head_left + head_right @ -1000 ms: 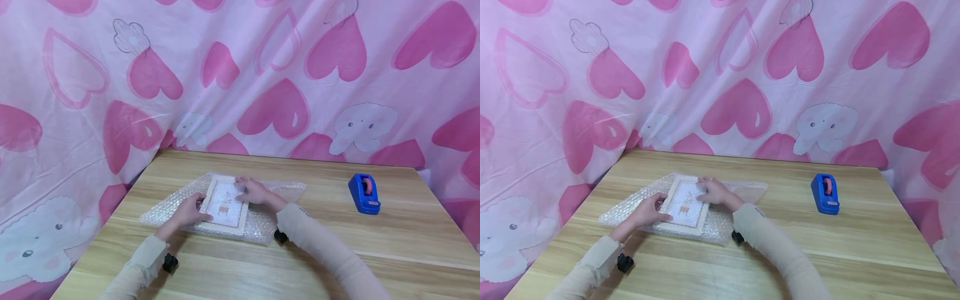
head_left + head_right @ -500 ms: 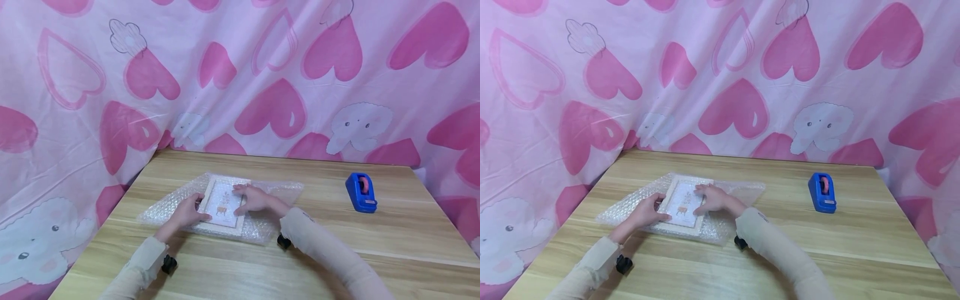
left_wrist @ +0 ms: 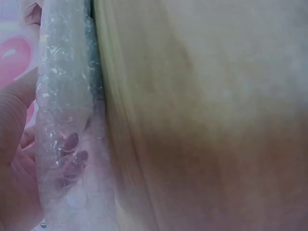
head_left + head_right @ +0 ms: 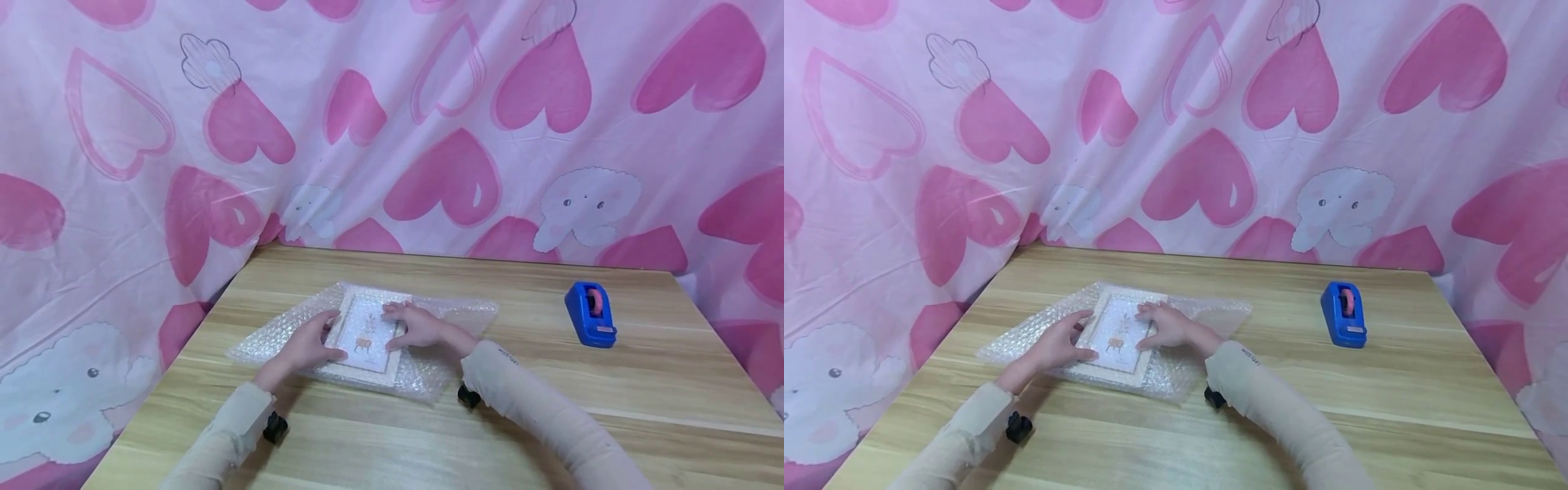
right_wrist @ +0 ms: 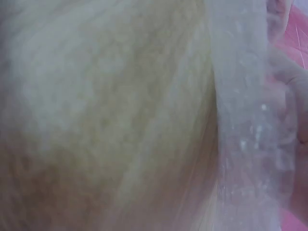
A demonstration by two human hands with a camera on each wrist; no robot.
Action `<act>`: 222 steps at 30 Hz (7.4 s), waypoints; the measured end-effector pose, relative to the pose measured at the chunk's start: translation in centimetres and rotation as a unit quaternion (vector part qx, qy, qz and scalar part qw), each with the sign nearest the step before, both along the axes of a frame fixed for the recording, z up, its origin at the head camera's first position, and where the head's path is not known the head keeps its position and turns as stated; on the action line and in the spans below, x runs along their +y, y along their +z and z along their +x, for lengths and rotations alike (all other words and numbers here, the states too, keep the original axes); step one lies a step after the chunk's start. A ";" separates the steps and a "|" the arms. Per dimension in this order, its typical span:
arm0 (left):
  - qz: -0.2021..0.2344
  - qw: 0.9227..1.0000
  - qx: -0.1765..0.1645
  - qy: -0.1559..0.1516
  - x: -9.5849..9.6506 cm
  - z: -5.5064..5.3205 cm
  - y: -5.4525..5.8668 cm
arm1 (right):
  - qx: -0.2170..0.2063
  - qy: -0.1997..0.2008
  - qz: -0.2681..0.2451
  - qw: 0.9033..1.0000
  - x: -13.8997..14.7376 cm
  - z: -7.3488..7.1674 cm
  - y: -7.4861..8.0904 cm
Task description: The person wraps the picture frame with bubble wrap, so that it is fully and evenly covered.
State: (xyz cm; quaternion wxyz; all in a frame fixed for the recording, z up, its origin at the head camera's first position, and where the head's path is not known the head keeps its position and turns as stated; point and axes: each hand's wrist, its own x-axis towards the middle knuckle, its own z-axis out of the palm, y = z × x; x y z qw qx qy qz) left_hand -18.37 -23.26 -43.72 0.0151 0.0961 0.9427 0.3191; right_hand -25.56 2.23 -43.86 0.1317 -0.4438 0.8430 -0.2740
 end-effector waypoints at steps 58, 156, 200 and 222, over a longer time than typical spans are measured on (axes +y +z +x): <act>0.165 0.974 -0.157 -0.009 -15.7 3.6 3.0 | -0.038 -0.059 -0.034 0.997 0.3 1.9 -0.4; 0.339 0.905 -0.177 -0.185 2.2 0.4 -0.2 | -0.024 -0.076 -0.033 0.996 0.2 1.9 -1.0; 0.204 0.932 -0.178 -0.241 3.8 0.2 1.4 | 0.005 -0.066 0.036 0.997 -0.4 2.6 0.0; 0.077 0.973 -0.084 -0.201 -2.4 -2.0 1.5 | 0.001 -0.064 0.050 0.997 -0.3 2.4 -0.1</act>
